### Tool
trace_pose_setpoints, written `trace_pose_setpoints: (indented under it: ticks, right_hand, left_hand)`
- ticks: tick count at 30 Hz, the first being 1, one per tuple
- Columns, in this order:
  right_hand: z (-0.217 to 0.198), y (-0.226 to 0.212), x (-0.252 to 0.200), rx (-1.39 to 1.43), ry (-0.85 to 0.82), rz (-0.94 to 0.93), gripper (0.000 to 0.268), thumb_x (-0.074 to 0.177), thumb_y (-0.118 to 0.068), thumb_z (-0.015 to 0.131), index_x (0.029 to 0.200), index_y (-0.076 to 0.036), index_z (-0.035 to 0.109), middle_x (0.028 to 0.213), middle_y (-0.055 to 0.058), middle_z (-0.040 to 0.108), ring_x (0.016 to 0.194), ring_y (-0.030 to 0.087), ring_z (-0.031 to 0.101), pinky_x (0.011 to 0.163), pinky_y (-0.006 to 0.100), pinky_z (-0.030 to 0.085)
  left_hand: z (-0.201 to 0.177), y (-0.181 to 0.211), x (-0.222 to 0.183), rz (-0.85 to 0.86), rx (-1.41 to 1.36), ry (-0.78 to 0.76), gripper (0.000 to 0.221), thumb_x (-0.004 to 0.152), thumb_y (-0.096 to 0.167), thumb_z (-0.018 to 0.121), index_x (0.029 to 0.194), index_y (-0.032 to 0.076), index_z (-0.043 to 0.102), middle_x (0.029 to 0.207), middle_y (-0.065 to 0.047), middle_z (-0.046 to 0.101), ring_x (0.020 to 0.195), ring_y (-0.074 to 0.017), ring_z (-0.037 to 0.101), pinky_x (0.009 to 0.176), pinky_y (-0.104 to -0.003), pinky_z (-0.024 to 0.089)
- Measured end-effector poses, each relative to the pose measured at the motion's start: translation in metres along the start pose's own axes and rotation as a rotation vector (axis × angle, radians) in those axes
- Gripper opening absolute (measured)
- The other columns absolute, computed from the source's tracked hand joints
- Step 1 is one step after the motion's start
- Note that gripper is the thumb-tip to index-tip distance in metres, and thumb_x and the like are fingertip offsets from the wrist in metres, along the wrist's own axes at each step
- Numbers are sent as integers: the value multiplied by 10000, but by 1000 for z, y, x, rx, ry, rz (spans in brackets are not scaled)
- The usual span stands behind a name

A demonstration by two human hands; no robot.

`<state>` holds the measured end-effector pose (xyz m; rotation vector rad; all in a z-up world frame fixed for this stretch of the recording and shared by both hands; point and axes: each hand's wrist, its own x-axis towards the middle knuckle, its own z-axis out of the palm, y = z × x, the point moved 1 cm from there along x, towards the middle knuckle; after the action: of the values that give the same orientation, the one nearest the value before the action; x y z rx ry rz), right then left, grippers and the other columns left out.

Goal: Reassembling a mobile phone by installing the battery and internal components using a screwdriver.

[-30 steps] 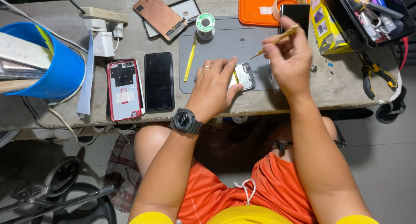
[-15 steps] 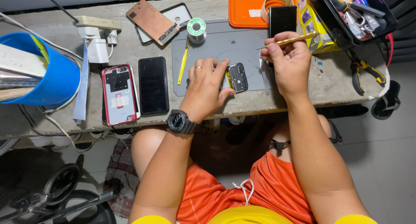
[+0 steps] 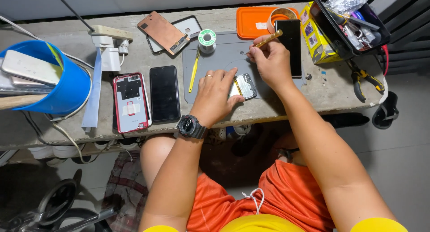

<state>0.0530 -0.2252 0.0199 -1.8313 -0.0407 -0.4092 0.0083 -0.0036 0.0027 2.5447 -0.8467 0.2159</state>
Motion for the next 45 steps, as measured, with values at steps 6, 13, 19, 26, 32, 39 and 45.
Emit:
trace_pose_setpoints:
  ticks: [6, 13, 19, 26, 32, 39, 45]
  right_hand:
    - [9, 24, 9, -113, 88, -5, 121, 1112, 9, 776, 1225, -31, 794, 1068, 169, 850, 956, 222, 883, 828, 307, 761]
    - [11, 26, 12, -137, 79, -16, 134, 1109, 4, 784, 1240, 0, 809, 1054, 191, 854, 965, 241, 884, 840, 323, 764]
    - [8, 21, 10, -131, 69, -17, 128, 1114, -3, 779, 1240, -4, 803, 1045, 197, 854, 950, 248, 886, 828, 328, 770]
    - [3, 10, -4, -23, 48, 37, 136, 1146, -29, 753, 1275, 16, 760, 1104, 193, 836, 1005, 221, 879, 880, 307, 769]
    - [-2, 5, 9, -177, -73, -6, 101, 1163, -99, 620, 1220, -84, 702, 995, 83, 736, 936, 187, 746, 856, 346, 634]
    - [-6, 34, 39, -689, -286, -395, 125, 1100, -97, 749, 1094, -56, 867, 981, 129, 830, 864, 310, 761, 790, 447, 566]
    - [5, 44, 46, -984, -342, -362, 192, 1123, -210, 761, 1013, -55, 788, 941, 152, 768, 867, 436, 724, 694, 571, 550]
  left_hand:
    - [-10, 4, -3, -13, -77, -12, 890, 997, 511, 913, 1681, 46, 583, 1345, -197, 734, 1309, -358, 650, 1095, -499, 510]
    - [-10, 3, -2, -12, -89, -16, 885, 1003, 505, 910, 1677, 32, 584, 1358, -207, 738, 1319, -366, 651, 1104, -501, 519]
    - [-11, 4, -3, -7, -90, 12, 888, 987, 505, 923, 1659, 22, 600, 1337, -215, 742, 1310, -376, 661, 1089, -513, 532]
    - [-15, 4, -3, -19, -119, -2, 883, 975, 481, 950, 1645, 15, 614, 1339, -225, 744, 1295, -377, 666, 1082, -502, 528]
    - [-1, -3, 0, -26, -81, 31, 897, 930, 525, 972, 1620, 69, 625, 1326, -164, 738, 1244, -388, 650, 1026, -539, 527]
    - [9, -10, 1, 2, -60, 75, 911, 887, 564, 989, 1594, 115, 631, 1296, -106, 717, 1187, -409, 624, 973, -565, 515]
    - [8, -10, 1, -1, -76, 66, 907, 900, 568, 976, 1601, 110, 629, 1320, -108, 717, 1222, -405, 619, 1003, -557, 509]
